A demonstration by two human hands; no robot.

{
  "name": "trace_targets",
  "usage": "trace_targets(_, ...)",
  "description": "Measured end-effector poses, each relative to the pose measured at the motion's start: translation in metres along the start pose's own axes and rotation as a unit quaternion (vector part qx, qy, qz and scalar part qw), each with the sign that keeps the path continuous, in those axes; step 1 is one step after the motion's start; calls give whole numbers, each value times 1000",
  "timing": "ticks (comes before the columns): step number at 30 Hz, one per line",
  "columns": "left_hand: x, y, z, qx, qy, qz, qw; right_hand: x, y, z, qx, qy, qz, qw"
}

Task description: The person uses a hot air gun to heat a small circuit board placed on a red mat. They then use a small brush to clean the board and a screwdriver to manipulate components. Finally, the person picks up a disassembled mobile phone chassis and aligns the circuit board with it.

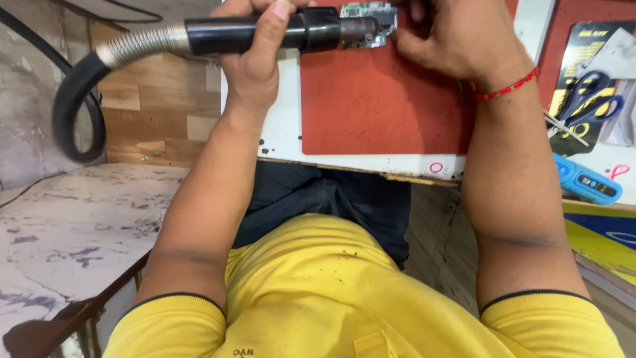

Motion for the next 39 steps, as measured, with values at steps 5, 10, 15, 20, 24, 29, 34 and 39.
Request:
trace_targets(5,-8,8,11,78,13,-40,996,-7,-5,-9,-18,2,-7,1000)
trace_targets(10,-14,9,19,32,3,-39,999,-5,-7,-6,-45,7,-3,999)
trace_targets(15,-14,7,18,-4,27,-21,999,-6,-3,-4,-33,-17,0,999)
trace_targets(20,-5,8,14,-22,3,-13,1000,-3,-2,-3,-25,-1,-10,1000)
trace_targets(24,-16,5,19,7,16,-15,1000,-11,-5,-4,-45,-11,-3,999)
trace_targets(29,-11,2,15,84,-4,-9,996,-10,-6,-4,-49,-24,3,999)
trace_targets(34,-17,-1,6,34,9,40,999,-18,-9,-1,-20,-13,12,1000)
trace_targets(39,-10,1,6,67,-4,7,998,-10,-9,-4,-54,21,6,998)
Point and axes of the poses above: each hand's wrist, its own x-axis away from the middle knuckle, its own y-axis out of the palm, z = x × y, the point moved 6 cm from there along -x, towards the middle knuckle, and after that the axes turned 9 degrees about -z, right-handed, at the moved point
